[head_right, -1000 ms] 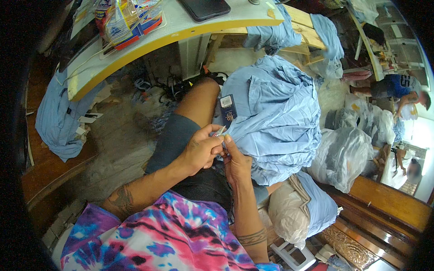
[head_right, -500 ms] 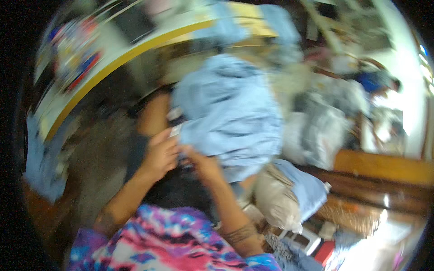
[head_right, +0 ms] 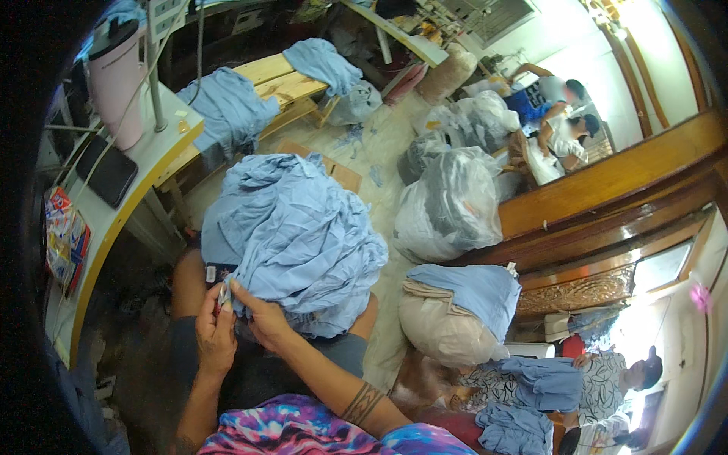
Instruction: The person uses small shears to cut and remove cardboard tags from a large pile of light blue shirts, then pulls a long plastic fastener through the fabric and sets each shirt aside.
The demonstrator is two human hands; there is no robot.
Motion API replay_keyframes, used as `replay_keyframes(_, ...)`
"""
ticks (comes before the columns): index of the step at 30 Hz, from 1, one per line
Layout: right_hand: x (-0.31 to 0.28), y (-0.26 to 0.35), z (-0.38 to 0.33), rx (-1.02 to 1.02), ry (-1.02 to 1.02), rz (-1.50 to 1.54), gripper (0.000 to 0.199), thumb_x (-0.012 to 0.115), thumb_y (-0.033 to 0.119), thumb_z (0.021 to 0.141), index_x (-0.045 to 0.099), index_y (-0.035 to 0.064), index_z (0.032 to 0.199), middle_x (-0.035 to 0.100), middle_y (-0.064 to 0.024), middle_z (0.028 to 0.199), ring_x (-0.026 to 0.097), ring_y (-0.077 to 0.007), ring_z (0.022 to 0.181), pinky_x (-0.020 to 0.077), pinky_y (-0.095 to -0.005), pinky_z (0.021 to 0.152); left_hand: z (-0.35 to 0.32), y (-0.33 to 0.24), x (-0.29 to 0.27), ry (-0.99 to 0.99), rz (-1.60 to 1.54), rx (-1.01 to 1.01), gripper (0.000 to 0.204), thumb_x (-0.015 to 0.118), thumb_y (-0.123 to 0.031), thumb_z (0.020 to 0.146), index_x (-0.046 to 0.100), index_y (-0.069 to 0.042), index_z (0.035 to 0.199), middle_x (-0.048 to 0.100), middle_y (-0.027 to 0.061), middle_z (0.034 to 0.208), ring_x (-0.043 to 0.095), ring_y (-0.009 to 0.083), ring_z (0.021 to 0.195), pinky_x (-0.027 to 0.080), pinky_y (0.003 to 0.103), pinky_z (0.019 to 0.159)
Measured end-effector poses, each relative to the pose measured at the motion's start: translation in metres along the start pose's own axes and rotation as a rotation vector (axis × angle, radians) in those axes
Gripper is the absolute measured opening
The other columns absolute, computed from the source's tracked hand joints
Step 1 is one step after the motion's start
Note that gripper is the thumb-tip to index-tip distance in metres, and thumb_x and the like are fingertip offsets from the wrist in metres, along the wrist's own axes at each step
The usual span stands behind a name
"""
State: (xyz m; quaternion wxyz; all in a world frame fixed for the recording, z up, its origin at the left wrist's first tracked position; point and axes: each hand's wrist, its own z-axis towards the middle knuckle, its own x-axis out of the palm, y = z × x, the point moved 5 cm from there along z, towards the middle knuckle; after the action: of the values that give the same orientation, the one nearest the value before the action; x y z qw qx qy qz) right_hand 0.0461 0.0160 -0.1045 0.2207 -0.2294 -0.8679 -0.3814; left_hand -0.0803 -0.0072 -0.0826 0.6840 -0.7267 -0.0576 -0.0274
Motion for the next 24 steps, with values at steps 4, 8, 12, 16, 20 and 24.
replay_keyframes(4, 0.009, -0.013, 0.007, 0.047, 0.040, 0.109, 0.038, 0.077, 0.027, 0.097, 0.065, 0.0092, 0.129, 0.069, -0.0034, 0.122, 0.065, -0.0182, 0.110, 0.0518, -0.0379, 0.099, 0.000, -0.025, -0.013, -0.034, 0.097, -0.030, 0.037, 0.051, -0.015, 0.106, 0.057, 0.004, 0.138, 0.068, 0.0191, 0.125, 0.067, 0.0244, 0.109, 0.052, 0.037, 0.095)
replay_keyframes(8, -0.009, -0.006, -0.003, 0.028, 0.011, 0.180, 0.032, 0.073, 0.026, 0.100, 0.065, 0.0072, 0.125, 0.070, -0.0048, 0.118, 0.067, -0.0195, 0.109, 0.0546, -0.0386, 0.100, -0.001, -0.031, 0.004, -0.013, 0.199, -0.015, 0.036, 0.052, -0.018, 0.105, 0.058, -0.004, 0.137, 0.069, 0.0279, 0.109, 0.072, 0.0417, 0.099, 0.054, 0.046, 0.082)
replay_keyframes(12, -0.002, -0.019, 0.004, 0.094, 0.068, 0.163, 0.031, 0.072, 0.028, 0.100, 0.065, 0.0062, 0.121, 0.071, -0.0070, 0.115, 0.069, -0.0200, 0.105, 0.0578, -0.0370, 0.095, -0.011, -0.033, -0.012, -0.072, 0.133, -0.025, 0.038, 0.054, -0.019, 0.106, 0.055, -0.002, 0.140, 0.068, 0.0149, 0.095, 0.067, 0.0173, 0.087, 0.053, 0.034, 0.079)
replay_keyframes(16, 0.001, -0.016, -0.001, 0.158, 0.101, 0.186, 0.032, 0.072, 0.030, 0.100, 0.064, 0.0067, 0.120, 0.072, -0.0081, 0.110, 0.071, -0.0224, 0.101, 0.0590, -0.0392, 0.093, -0.017, -0.029, -0.012, -0.068, 0.112, -0.075, 0.039, 0.052, -0.019, 0.106, 0.053, -0.003, 0.141, 0.068, 0.0150, 0.095, 0.066, 0.0174, 0.086, 0.053, 0.034, 0.078)
replay_keyframes(20, 0.003, -0.014, -0.002, 0.143, 0.030, 0.158, 0.033, 0.071, 0.035, 0.101, 0.064, 0.0073, 0.117, 0.073, -0.0093, 0.105, 0.072, -0.0249, 0.096, 0.0605, -0.0403, 0.087, -0.020, -0.024, -0.009, -0.059, 0.077, -0.042, 0.040, 0.052, -0.020, 0.107, 0.050, -0.003, 0.143, 0.063, 0.0077, 0.089, 0.062, 0.0129, 0.074, 0.051, 0.030, 0.066)
replay_keyframes(24, 0.007, -0.013, 0.000, 0.134, 0.055, 0.126, 0.033, 0.067, 0.038, 0.103, 0.065, 0.0062, 0.113, 0.072, -0.0107, 0.097, 0.072, -0.0238, 0.086, 0.0607, -0.0374, 0.078, -0.027, -0.016, -0.006, -0.018, -0.225, -0.307, 0.040, 0.051, -0.021, 0.108, 0.046, -0.003, 0.142, 0.057, 0.0045, 0.083, 0.055, 0.0105, 0.063, 0.048, 0.028, 0.057)
